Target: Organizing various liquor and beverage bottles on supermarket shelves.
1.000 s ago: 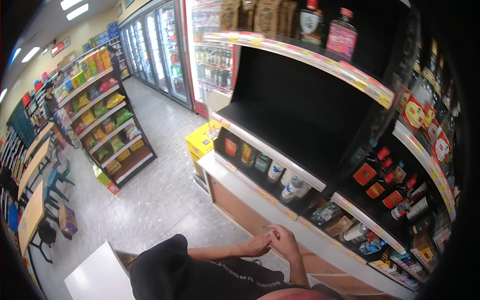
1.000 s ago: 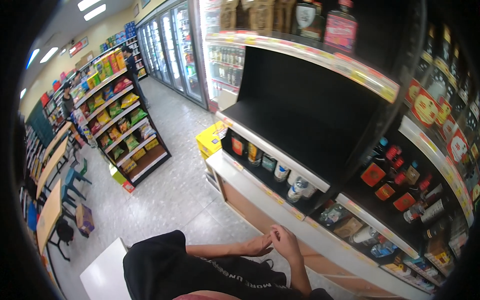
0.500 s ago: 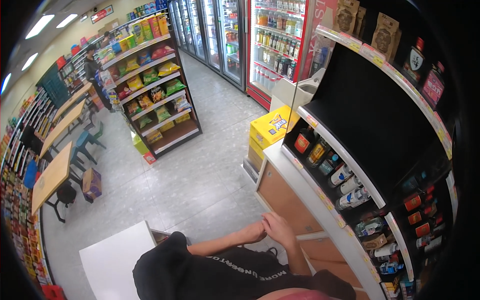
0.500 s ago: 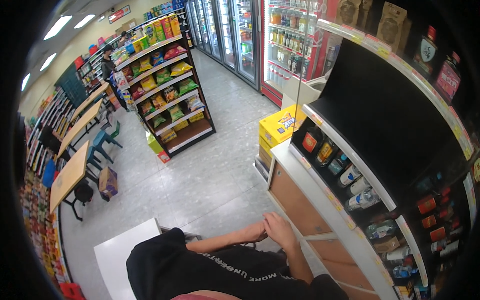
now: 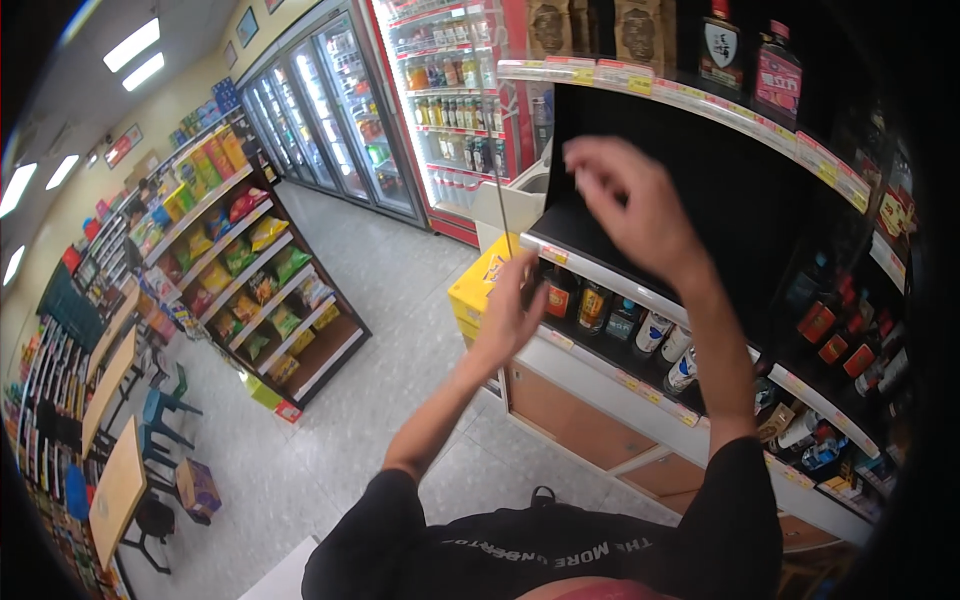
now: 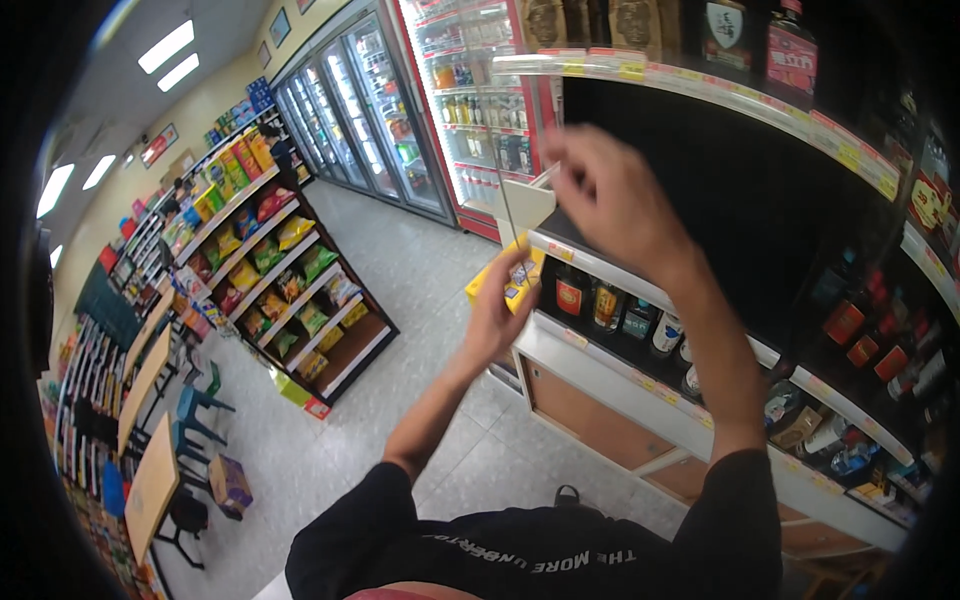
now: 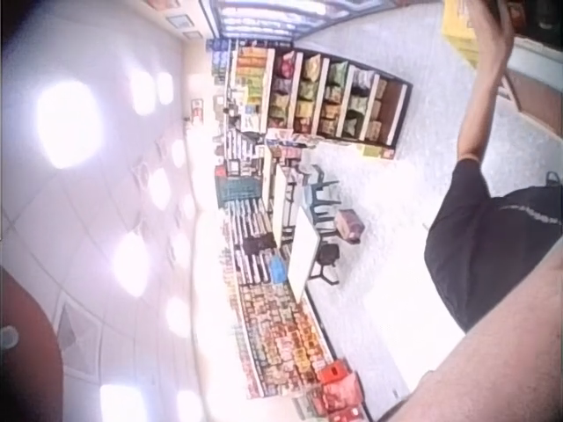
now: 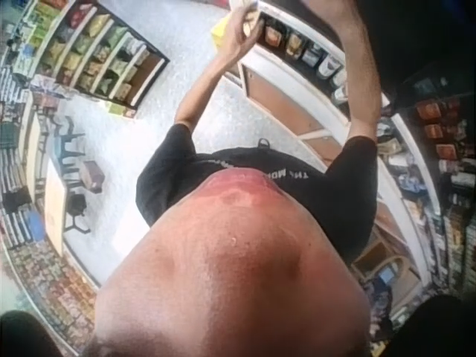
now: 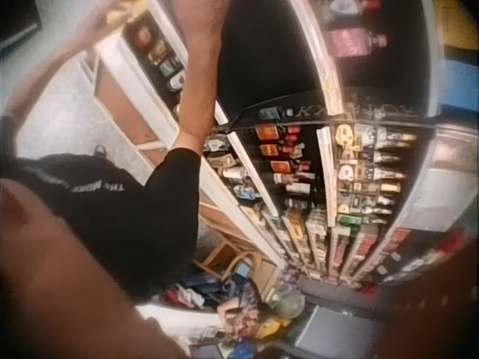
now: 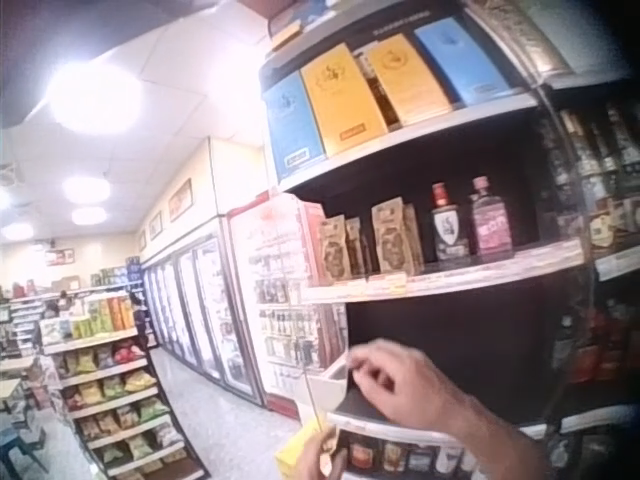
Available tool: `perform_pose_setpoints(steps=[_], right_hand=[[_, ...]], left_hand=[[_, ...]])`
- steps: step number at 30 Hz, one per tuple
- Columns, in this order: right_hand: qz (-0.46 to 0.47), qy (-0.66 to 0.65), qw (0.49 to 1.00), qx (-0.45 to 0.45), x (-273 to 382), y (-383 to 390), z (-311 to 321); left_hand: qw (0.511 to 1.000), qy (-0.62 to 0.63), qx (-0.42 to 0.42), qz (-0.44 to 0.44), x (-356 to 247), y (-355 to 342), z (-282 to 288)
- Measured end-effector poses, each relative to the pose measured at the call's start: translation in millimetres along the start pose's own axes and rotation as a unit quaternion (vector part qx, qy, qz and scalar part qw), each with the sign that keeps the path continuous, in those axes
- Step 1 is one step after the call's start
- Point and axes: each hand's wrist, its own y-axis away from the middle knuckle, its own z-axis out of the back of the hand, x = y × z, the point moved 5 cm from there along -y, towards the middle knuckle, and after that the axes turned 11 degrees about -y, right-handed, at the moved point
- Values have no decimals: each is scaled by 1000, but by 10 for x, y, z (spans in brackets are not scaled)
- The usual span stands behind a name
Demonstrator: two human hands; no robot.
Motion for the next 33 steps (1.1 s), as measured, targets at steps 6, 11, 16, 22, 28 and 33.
perform_pose_setpoints(steps=[6, 11, 16, 22, 28, 33], right_hand=[[27, 131, 986, -99, -277, -1390, 499], [-33, 262, 954, -143, -898, -2134, 652], [-98, 210, 965, -125, -1107, -2492, 525], [-144, 282, 940, -128, -1701, -2707, 699], [-166, 304, 926, -150, -1753, -2797, 685], [-67, 272, 960, 4, -1768, -2795, 578]], left_hand=[[984, -28, -132, -114, -433, -1794, 359], [977, -77, -145, -133, -202, -2775, 309], [964, -159, -151, -148, 13, -3436, 402], [992, -95, 84, -25, -54, -3960, 206], [974, -116, 193, -34, 95, -4272, 172], [957, 52, 283, -40, 254, -4279, 47]])
